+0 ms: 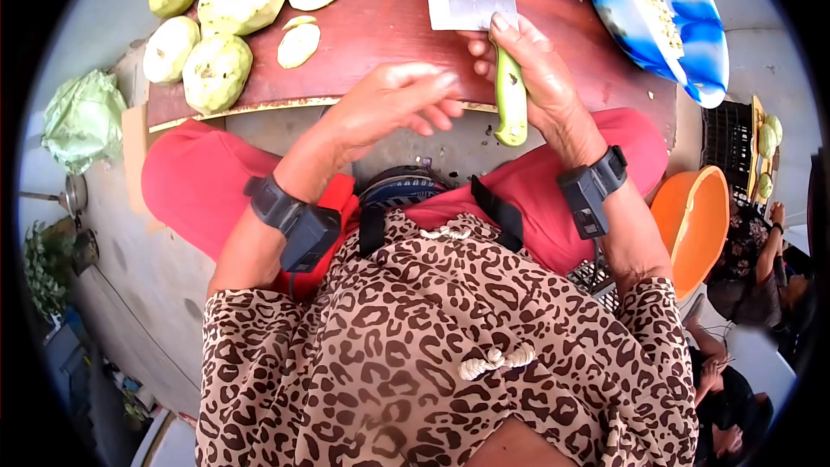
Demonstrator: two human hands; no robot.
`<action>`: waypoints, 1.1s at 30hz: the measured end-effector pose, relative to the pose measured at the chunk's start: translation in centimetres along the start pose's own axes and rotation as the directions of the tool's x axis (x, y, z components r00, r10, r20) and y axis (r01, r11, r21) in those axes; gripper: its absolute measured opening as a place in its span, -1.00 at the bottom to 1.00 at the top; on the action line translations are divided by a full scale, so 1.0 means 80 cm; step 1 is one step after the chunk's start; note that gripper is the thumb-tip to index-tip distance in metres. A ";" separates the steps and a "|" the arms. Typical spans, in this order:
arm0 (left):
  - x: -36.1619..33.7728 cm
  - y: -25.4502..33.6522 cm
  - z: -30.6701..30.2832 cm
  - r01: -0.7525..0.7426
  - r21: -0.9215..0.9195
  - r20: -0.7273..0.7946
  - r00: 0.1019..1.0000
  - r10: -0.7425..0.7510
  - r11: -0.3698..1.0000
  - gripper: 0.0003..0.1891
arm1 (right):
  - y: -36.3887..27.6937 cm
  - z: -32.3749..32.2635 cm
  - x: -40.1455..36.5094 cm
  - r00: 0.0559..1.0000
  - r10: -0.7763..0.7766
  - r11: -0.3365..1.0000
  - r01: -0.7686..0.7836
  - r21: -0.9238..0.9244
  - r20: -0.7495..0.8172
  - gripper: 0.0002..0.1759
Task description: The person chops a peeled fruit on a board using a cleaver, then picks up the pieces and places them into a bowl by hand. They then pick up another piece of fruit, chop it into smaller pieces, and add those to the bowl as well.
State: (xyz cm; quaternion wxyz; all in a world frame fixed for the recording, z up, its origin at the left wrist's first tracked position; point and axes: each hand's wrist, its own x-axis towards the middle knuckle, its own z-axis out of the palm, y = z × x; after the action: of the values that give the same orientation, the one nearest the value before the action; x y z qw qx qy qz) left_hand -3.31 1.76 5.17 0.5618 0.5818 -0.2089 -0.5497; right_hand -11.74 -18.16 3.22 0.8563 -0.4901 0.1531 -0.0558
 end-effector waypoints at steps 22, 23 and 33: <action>-0.111 0.119 -0.028 -0.204 0.561 -0.365 0.809 0.461 0.802 -0.70 | 0.149 0.018 -0.041 0.699 0.702 0.235 -0.047 -0.971 0.136 -0.76; -0.113 0.116 -0.034 -0.209 0.526 -0.402 0.793 0.457 0.825 -0.70 | 0.170 0.002 -0.031 0.716 0.691 0.207 -0.065 -0.976 0.099 -0.81; -0.121 0.123 -0.059 -0.424 0.070 -0.521 0.756 0.395 0.903 -0.73 | 0.290 -0.117 0.052 0.806 0.477 0.190 -0.484 -0.854 -0.351 -0.80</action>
State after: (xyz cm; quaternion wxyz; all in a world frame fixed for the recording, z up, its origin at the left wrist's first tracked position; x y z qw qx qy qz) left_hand 1.49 9.35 16.69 0.7184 0.6345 -0.1556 -0.2391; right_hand -12.05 -14.99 -21.96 0.4054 -0.8053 0.3048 0.3069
